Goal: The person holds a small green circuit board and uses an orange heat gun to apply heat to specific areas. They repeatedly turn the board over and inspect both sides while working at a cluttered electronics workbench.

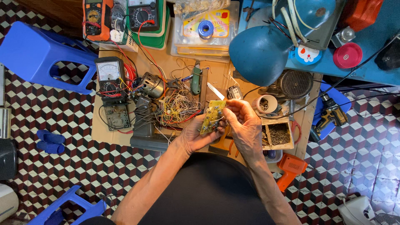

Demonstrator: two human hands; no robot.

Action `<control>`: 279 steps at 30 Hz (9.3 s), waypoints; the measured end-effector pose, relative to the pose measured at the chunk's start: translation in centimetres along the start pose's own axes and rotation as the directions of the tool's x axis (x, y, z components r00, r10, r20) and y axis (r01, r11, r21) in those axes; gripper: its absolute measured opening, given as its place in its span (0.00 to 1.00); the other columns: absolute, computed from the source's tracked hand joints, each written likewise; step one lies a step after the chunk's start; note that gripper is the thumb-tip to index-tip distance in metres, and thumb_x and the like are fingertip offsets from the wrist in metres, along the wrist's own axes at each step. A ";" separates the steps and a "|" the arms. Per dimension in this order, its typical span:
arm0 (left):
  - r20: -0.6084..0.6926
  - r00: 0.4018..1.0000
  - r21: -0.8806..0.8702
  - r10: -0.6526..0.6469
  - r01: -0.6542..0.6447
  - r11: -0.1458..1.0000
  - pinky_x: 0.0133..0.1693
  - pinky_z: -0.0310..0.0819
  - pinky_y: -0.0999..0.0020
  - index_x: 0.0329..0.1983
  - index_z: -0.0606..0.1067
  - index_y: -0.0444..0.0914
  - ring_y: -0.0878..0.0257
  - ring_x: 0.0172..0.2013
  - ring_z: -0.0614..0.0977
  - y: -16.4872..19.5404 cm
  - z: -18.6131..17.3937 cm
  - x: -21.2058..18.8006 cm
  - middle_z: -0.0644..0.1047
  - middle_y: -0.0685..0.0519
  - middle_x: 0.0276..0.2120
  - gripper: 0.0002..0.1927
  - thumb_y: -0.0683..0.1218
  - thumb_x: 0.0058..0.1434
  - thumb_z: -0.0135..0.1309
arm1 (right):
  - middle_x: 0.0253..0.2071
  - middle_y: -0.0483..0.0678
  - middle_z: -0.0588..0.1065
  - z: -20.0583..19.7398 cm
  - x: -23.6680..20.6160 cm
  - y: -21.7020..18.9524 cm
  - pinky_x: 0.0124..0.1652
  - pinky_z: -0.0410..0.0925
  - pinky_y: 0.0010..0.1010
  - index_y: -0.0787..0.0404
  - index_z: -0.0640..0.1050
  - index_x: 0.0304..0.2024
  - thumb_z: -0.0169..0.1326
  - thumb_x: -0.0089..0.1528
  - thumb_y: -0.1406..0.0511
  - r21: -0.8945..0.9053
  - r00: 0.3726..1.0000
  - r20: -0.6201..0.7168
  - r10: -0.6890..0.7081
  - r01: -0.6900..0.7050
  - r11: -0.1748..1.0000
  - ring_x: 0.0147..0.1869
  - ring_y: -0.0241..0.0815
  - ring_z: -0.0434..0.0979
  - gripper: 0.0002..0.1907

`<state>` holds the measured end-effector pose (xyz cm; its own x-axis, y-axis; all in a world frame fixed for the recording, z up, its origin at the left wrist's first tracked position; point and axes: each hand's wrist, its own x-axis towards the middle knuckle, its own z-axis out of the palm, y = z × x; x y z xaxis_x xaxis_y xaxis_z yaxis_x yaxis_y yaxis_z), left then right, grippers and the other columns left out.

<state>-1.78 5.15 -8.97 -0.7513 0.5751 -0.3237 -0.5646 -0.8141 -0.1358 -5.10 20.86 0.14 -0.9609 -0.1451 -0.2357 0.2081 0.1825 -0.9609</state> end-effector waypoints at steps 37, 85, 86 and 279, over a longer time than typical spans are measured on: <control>-0.162 0.986 0.097 0.038 -0.022 0.995 0.42 0.79 0.69 0.49 0.74 0.34 0.63 0.37 0.79 -3.1 0.6 0.2 0.78 0.50 0.36 0.11 0.46 0.70 0.52 | 0.39 0.45 0.79 -1.3 -1.4 1.0 0.38 0.77 0.21 0.66 0.77 0.50 0.56 0.65 0.69 0.034 0.998 -0.052 0.037 -0.036 0.999 0.37 0.29 0.79 0.11; -0.353 0.921 0.525 0.164 0.050 0.850 0.29 0.75 0.75 0.45 0.77 0.43 0.73 0.31 0.80 -2.8 3.3 1.5 0.80 0.60 0.34 0.07 0.49 0.68 0.55 | 0.46 0.51 0.79 -3.9 -1.8 4.6 0.51 0.73 0.23 0.71 0.70 0.60 0.53 0.67 0.75 0.430 0.995 -0.042 0.086 -0.059 0.901 0.49 0.34 0.79 0.18; -0.372 0.914 0.526 0.164 0.061 0.848 0.29 0.75 0.75 0.44 0.76 0.44 0.73 0.31 0.81 -2.8 3.4 1.4 0.80 0.60 0.34 0.07 0.49 0.67 0.54 | 0.46 0.51 0.79 -3.8 -1.8 4.7 0.51 0.73 0.23 0.72 0.70 0.60 0.53 0.67 0.75 0.424 0.995 -0.043 0.086 -0.059 0.904 0.49 0.34 0.79 0.18; -0.375 0.900 0.716 0.223 0.129 0.687 0.43 0.79 0.68 0.53 0.75 0.35 0.67 0.41 0.82 -7.2 9.5 2.1 0.81 0.53 0.43 0.14 0.47 0.70 0.49 | 0.65 0.60 0.64 -21.0 -17.0 19.4 0.60 0.65 0.51 0.56 0.60 0.69 0.66 0.55 0.56 -0.165 0.309 -0.840 0.446 -0.929 0.332 0.66 0.63 0.69 0.45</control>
<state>-2.58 12.97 0.22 -0.6735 0.3059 -0.6729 -0.7288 -0.4271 0.5352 11.39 47.29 -11.44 -0.3572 0.8536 -0.3793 0.9314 0.3558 -0.0763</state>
